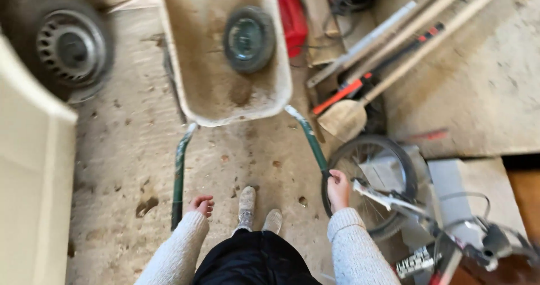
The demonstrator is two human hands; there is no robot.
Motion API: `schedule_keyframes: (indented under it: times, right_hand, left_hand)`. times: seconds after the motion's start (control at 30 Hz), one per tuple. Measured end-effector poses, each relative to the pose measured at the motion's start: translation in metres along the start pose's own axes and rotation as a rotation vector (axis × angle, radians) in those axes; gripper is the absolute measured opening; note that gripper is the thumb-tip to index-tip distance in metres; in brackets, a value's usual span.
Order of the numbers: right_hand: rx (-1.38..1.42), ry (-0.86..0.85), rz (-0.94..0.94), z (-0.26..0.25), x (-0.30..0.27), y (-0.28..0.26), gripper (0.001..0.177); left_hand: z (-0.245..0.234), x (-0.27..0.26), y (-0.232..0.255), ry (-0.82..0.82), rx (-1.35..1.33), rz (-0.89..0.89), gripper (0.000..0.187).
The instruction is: Moving a wheelbarrow and a spare wheel, then sorting through a container of metal fasteners in a garage.
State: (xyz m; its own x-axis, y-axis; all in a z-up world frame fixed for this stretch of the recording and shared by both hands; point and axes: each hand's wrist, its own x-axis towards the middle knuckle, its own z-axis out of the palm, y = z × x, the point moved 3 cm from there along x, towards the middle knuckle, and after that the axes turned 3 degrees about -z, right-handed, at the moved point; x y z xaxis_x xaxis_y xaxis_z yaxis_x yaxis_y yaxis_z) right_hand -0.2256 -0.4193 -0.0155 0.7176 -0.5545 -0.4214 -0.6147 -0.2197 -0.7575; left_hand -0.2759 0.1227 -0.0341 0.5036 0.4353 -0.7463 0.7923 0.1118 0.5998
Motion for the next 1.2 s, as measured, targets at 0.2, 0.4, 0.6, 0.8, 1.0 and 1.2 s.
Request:
schedule_keyframes:
  times: [0.2, 0.4, 0.6, 0.8, 1.0, 1.2]
  right_hand:
    - [-0.156, -0.094, -0.134, 0.049, -0.017, -0.012, 0.027]
    - [-0.018, -0.318, -0.042, 0.08, -0.043, -0.025, 0.02]
    - [-0.025, -0.383, 0.083, 0.092, -0.062, -0.046, 0.017]
    - [0.08, -0.367, 0.109, 0.123, -0.088, -0.053, 0.019]
    - [0.043, -0.336, 0.164, 0.221, -0.175, -0.074, 0.02]
    - [-0.069, -0.432, 0.033, 0.338, -0.269, -0.122, 0.025]
  left_hand:
    - [-0.056, -0.037, -0.031, 0.058, -0.116, 0.019, 0.027]
    - [-0.098, -0.039, -0.057, 0.142, -0.332, -0.043, 0.021]
    - [-0.12, -0.029, -0.064, 0.193, -0.119, -0.013, 0.018]
    - [-0.144, 0.011, -0.056, -0.017, -0.272, -0.035, 0.022]
    - [-0.244, 0.068, -0.038, -0.092, -0.362, -0.084, 0.021]
    - [-0.364, 0.122, -0.026, -0.045, -0.37, -0.046, 0.025]
